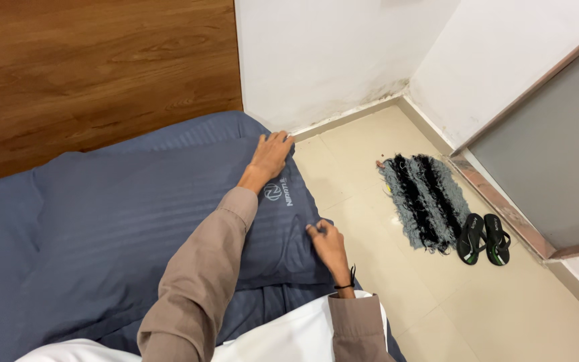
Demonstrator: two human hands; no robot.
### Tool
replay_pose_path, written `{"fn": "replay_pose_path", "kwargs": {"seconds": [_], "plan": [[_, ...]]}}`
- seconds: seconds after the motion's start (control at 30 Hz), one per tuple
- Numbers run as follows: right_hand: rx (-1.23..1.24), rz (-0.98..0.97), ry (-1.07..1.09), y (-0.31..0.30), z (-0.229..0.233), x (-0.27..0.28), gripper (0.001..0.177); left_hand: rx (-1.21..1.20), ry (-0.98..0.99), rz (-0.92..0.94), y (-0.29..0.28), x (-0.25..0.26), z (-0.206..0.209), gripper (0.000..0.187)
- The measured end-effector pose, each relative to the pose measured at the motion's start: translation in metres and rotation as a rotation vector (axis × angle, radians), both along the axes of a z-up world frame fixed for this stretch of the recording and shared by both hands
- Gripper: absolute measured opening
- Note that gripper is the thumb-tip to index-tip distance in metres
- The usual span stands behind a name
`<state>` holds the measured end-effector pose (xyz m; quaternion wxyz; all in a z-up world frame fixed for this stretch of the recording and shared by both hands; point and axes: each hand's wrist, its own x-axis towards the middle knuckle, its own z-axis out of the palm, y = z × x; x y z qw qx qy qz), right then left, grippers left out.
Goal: The person inserts a pillow into a dark blue pillowcase while sitting on a bed. They align the pillow, pull the case over the corners, and smooth the surface before placing the finished pillow against the headboard.
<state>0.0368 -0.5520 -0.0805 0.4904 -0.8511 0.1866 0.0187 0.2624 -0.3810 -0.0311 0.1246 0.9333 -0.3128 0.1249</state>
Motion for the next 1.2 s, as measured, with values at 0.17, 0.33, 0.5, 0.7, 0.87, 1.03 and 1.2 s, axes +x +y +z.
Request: {"fn": "replay_pose_path", "kwargs": {"seconds": [0.17,0.33,0.5,0.7,0.87,1.03,1.2], "plan": [[-0.086,0.182,0.054,-0.003,-0.005,-0.009,0.031,0.152,0.270,0.133,0.011,0.011,-0.031,0.045],[-0.159,0.384,0.171,-0.023,-0.023,-0.012,0.022,0.096,0.286,0.190,0.005,0.021,-0.058,0.059],[-0.149,0.422,0.198,-0.024,-0.017,-0.016,0.015,0.080,0.283,0.244,-0.006,0.037,-0.055,0.064],[0.008,0.436,0.275,-0.022,0.004,-0.022,0.019,-0.169,0.220,0.325,-0.009,0.050,-0.050,0.041],[0.020,0.566,0.295,-0.020,0.013,-0.023,0.017,0.057,0.172,0.236,-0.022,0.073,-0.047,0.019],[0.050,0.572,0.263,-0.024,0.005,-0.021,0.016,0.059,-0.165,0.274,-0.038,0.070,-0.040,0.011],[0.105,0.575,0.272,-0.034,-0.011,-0.016,0.017,-0.303,-0.147,0.227,-0.023,0.026,-0.038,0.023]]}}
